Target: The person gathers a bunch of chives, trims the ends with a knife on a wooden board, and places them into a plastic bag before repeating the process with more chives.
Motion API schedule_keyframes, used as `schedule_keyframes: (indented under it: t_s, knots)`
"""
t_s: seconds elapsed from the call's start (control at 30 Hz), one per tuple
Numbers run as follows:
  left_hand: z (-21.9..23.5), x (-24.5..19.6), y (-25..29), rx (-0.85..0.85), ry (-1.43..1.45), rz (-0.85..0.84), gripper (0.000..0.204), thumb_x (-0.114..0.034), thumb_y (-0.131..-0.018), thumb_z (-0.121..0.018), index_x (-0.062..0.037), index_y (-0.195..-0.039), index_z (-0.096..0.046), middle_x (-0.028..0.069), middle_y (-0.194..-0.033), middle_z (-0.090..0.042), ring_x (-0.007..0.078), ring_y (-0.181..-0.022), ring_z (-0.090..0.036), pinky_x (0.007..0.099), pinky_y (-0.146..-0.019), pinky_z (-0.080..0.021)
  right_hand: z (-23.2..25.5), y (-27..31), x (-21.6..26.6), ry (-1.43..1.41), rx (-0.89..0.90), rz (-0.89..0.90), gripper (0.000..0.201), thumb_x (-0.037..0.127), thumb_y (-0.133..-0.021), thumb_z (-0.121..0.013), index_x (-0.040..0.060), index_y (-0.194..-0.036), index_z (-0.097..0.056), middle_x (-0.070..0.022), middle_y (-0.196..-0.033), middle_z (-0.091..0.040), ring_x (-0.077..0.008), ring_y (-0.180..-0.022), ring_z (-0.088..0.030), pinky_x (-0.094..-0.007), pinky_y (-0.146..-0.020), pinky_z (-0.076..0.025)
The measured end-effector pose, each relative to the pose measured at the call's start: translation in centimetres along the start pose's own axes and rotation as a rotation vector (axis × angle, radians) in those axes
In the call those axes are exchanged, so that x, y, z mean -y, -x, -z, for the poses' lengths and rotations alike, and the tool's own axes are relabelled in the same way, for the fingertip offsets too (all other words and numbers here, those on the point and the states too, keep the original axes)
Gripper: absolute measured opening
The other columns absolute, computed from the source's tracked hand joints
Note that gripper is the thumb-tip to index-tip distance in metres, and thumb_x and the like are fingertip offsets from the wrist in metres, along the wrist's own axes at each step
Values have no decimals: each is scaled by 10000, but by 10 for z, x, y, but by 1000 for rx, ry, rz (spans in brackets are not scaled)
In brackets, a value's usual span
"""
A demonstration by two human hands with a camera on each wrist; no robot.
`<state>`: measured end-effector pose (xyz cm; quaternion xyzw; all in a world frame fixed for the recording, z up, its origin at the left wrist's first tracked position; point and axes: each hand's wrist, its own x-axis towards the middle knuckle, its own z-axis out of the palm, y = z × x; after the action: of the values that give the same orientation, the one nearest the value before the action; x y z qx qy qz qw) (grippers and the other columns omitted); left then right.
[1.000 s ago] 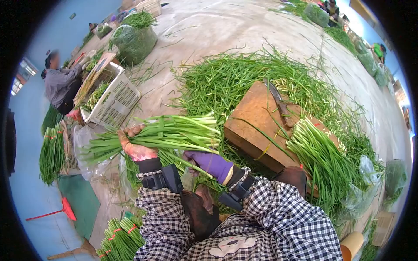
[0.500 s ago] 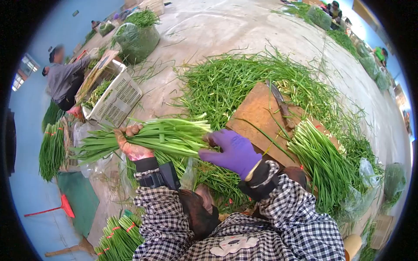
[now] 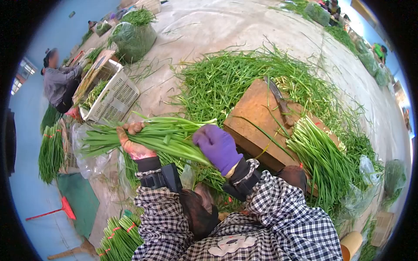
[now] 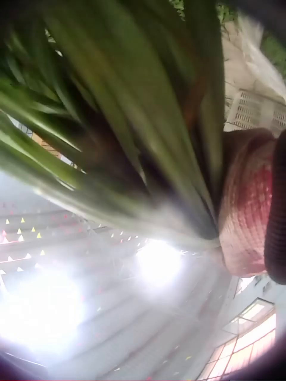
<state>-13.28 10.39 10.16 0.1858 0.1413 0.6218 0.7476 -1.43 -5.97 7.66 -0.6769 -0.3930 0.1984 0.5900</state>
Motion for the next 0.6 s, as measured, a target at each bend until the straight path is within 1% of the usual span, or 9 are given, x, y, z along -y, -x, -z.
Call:
schedule_keyframes:
  t_s: [0.07,0.13,0.2,0.23,0.3,0.33,0.37,0.43,0.6]
  knots:
    - [-7,-7,2,-140,-41,-32,303,-345,-871,-479,-139,-656,-422,-36,-519,-398,136,-517,-425,325,-581,-418,5,-2,-32,-195,-50,-63,177,221,-817,-541,53,-863,-577,-96,-731,-561,-199,-639,-542,-284,-612,-436]
    - [13,-12,-9,-79,123,12,315,-351,-870,-479,-142,-644,-412,-37,-519,-397,134,-517,-427,323,-583,-418,26,-2,-74,-389,-97,-124,196,234,-821,-530,48,-869,-570,-106,-726,-566,-217,-653,-549,-294,-628,-441]
    - [24,-18,-15,36,258,52,340,-358,-866,-481,-141,-618,-395,-40,-519,-397,135,-520,-434,315,-580,-414,53,-2,-98,520,418,-148,264,287,-820,-513,42,-905,-560,-137,-805,-594,-270,-752,-569,-318,-668,-449]
    - [25,-19,-14,36,257,51,340,-358,-866,-481,-141,-618,-395,-40,-519,-397,135,-520,-434,315,-580,-414,58,1,-100,520,419,-146,264,287,-820,-513,42,-905,-560,-137,-805,-594,-270,-752,-569,-318,-668,-449]
    - [22,-19,-14,-127,118,-78,288,-357,-873,-478,-134,-697,-432,-45,-529,-378,129,-511,-408,313,-569,-413,66,11,-97,880,576,-499,313,323,-819,-491,40,-932,-566,-153,-866,-607,-306,-816,-572,-343,-683,-448]
    - [17,-17,-13,-164,20,-123,276,-347,-868,-498,-132,-704,-441,-44,-529,-373,128,-510,-399,315,-578,-414,64,18,-98,834,526,-308,361,367,-806,-513,46,-960,-574,-147,-845,-614,-291,-788,-591,-347,-680,-454]
    - [19,-18,-14,-168,23,-128,276,-347,-868,-498,-132,-704,-441,-44,-529,-373,128,-510,-399,315,-578,-414,64,18,-99,838,531,-304,361,367,-806,-513,46,-960,-574,-147,-845,-614,-291,-788,-591,-347,-680,-454]
    - [25,-20,-15,23,159,-31,277,-350,-849,-534,-127,-710,-446,-37,-535,-375,131,-523,-406,313,-588,-413,53,13,-38,353,400,-411,392,358,-778,-583,52,-1023,-576,-108,-741,-611,-205,-702,-582,-297,-652,-451]
    - [-3,-6,-2,70,-45,-73,293,-331,-848,-545,-112,-693,-426,-21,-545,-284,124,-516,-283,288,-577,-342,33,8,40,296,256,-203,439,408,-765,-605,64,-1038,-576,-82,-700,-593,-168,-642,-567,-299,-619,-445]
